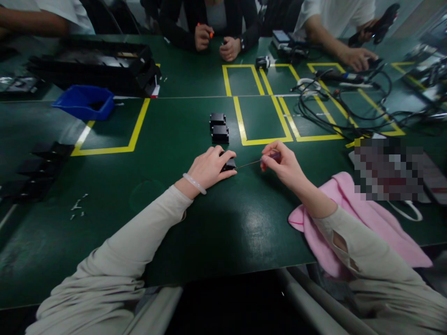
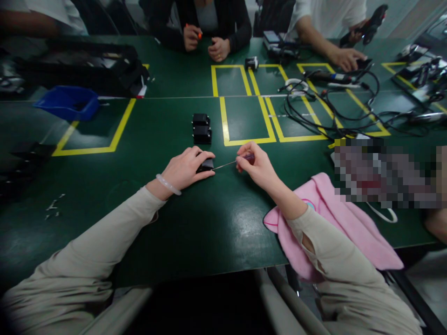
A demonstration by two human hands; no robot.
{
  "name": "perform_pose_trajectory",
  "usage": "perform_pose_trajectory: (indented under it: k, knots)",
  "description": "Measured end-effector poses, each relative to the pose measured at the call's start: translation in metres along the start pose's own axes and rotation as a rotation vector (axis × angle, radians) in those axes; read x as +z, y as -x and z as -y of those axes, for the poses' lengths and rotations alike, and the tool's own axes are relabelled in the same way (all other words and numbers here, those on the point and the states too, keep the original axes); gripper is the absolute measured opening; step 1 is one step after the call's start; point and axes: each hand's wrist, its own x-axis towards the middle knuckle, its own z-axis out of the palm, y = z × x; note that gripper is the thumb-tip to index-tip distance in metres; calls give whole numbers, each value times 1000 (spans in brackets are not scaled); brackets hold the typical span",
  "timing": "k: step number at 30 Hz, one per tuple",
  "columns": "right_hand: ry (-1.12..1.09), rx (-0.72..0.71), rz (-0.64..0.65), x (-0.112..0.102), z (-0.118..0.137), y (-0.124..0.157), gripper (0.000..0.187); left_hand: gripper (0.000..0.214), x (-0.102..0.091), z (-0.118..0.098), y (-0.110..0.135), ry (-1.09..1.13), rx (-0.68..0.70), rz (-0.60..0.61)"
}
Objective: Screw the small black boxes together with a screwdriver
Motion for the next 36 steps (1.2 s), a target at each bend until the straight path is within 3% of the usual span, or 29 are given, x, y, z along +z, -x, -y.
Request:
perform_pose_trajectory:
  k: [9,20,29,36]
  knots:
    - [58,-23,-43,0,-5,-1,26,48,1,0,0,-4,1,-11]
    - [-23,-40,-50,3,-7,-1,36,48,0,0,0,-6,-3,-4]
    - [25,-33,-62,3,-3,1,24,48,0,0,0,7,-9,5]
    - [24,-59,-49,3,-5,0,31,48,0,0,0,-3,0,2]
